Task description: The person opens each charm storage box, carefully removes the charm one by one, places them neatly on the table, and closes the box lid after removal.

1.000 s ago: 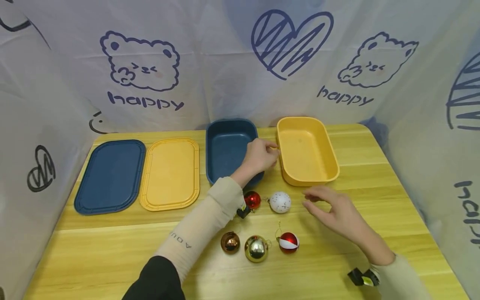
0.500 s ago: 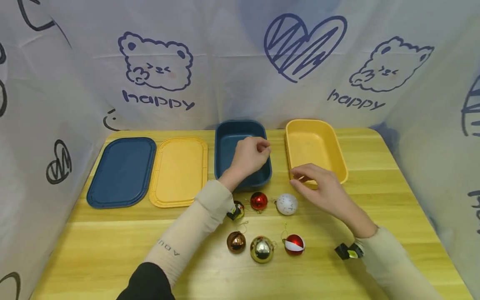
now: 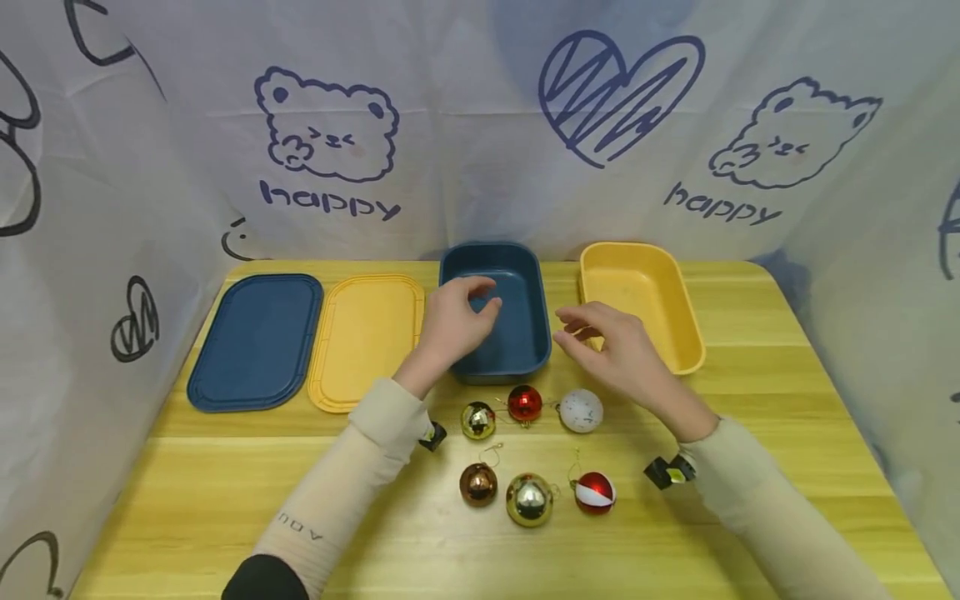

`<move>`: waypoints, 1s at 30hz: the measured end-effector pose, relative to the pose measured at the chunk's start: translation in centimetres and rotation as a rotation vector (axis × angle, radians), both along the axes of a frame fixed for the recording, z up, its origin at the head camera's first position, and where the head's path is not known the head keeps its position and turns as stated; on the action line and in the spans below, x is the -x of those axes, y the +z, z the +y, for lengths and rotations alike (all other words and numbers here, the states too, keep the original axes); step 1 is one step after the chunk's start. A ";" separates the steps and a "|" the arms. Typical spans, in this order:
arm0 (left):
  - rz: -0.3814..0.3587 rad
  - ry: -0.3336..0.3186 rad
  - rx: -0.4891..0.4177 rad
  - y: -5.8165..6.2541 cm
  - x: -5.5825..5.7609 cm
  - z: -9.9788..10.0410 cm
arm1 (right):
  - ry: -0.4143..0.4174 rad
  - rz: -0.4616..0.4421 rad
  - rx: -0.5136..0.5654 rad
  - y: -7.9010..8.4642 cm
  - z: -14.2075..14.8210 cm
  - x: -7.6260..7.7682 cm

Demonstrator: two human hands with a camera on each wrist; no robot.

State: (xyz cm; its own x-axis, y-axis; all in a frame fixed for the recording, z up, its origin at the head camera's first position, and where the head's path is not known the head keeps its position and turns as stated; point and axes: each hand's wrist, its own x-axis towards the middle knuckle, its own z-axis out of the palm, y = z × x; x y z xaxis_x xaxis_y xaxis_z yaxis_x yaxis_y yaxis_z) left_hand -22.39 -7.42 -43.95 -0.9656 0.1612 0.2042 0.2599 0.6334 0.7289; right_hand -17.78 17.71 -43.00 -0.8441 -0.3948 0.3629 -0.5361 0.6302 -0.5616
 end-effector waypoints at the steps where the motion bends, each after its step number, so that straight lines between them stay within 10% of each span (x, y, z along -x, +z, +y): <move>1: -0.003 0.013 -0.003 0.0 -0.2 -0.5 | 0.002 -0.007 0.000 0.1 -0.4 0.2; 30: 0.015 0.376 0.060 -1.4 -4.8 -16.0 | 0.144 -0.146 0.009 -0.5 -12.5 5.8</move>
